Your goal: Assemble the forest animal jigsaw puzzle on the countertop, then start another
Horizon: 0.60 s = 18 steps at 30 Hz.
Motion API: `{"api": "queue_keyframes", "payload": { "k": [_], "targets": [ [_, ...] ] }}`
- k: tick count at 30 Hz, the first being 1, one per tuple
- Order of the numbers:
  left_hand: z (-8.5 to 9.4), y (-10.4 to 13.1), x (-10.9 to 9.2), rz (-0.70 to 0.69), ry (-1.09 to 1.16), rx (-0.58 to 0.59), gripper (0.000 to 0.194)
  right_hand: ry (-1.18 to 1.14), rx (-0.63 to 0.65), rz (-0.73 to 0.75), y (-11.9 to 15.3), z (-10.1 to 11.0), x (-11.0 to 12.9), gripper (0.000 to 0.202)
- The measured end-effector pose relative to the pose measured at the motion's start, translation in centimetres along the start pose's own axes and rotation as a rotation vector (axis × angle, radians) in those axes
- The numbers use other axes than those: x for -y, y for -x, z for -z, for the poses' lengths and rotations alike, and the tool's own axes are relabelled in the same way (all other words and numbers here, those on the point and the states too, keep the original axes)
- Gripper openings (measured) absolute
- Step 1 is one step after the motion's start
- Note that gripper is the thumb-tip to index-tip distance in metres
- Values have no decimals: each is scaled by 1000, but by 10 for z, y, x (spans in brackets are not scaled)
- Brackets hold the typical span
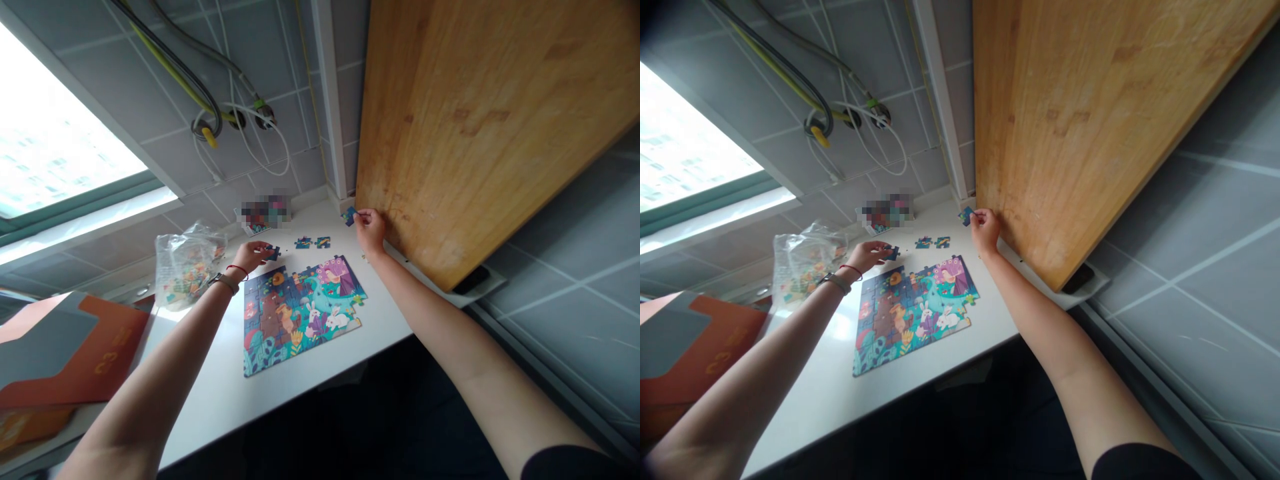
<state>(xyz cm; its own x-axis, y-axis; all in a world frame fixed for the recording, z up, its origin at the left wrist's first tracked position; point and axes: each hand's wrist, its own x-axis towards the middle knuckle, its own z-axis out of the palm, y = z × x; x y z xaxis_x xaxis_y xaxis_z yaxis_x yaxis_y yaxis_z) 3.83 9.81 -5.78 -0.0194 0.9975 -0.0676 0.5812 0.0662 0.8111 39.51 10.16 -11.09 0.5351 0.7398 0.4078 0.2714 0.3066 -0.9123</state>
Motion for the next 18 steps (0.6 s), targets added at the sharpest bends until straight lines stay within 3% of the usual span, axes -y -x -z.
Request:
{"api": "queue_keyframes", "payload": {
  "k": [5,12,15,18],
  "targets": [
    [4,26,-15,53,145,92,57,-77,48,-60,-2,-2,-3,18],
    [-8,92,-19,161,230,246,52,-139,55,-119,0,-6,-9,24],
    [-10,120,-14,200,311,271,53,-200,60,-140,-1,-5,-10,37],
    [-6,144,-10,205,357,222,59,-227,70,-157,-2,-3,-12,44]
  ]
}}
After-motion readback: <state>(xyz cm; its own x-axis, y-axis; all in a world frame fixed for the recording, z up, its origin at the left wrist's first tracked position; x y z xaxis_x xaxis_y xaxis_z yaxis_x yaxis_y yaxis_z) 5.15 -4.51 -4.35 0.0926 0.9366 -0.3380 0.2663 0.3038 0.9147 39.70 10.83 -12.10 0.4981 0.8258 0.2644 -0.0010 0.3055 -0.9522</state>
